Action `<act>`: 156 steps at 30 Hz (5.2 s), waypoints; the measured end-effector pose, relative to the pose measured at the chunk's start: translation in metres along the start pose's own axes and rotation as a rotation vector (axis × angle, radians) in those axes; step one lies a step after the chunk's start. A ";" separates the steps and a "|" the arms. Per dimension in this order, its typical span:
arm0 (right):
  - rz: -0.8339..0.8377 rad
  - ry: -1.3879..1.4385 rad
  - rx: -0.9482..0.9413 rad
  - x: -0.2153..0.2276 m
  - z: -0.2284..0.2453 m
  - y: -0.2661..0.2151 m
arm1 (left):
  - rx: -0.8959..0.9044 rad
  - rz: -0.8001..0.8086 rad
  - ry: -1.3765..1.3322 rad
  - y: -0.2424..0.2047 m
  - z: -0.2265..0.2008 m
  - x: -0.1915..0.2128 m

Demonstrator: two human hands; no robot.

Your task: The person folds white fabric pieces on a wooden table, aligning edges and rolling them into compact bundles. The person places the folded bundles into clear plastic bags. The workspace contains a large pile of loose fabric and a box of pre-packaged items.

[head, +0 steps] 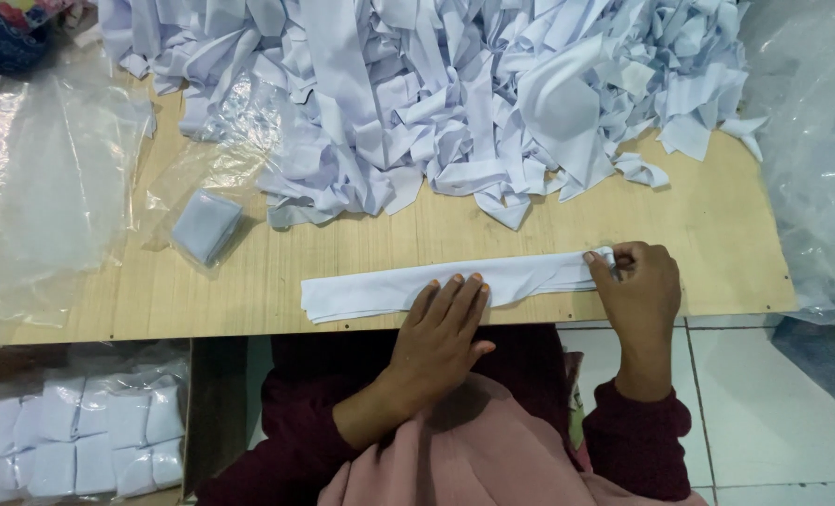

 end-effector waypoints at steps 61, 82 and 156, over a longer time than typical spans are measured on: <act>-0.097 0.411 0.985 -0.080 0.226 -0.094 | 0.467 0.262 -0.409 0.036 0.130 0.145; 0.225 0.668 0.134 -0.046 0.178 0.007 | 0.252 0.800 -0.317 0.086 0.143 0.045; 0.169 0.423 1.019 -0.071 0.136 -0.009 | 0.718 0.401 -0.572 0.044 0.093 0.057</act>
Point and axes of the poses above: each hand's wrist, its own y-axis towards the middle knuckle, its own x-axis out of the back of the hand, z = x × y, the point moved 3 cm from there along y, towards the middle knuckle, and after that the axes turned 10 degrees about x, right-handed, at the moved point
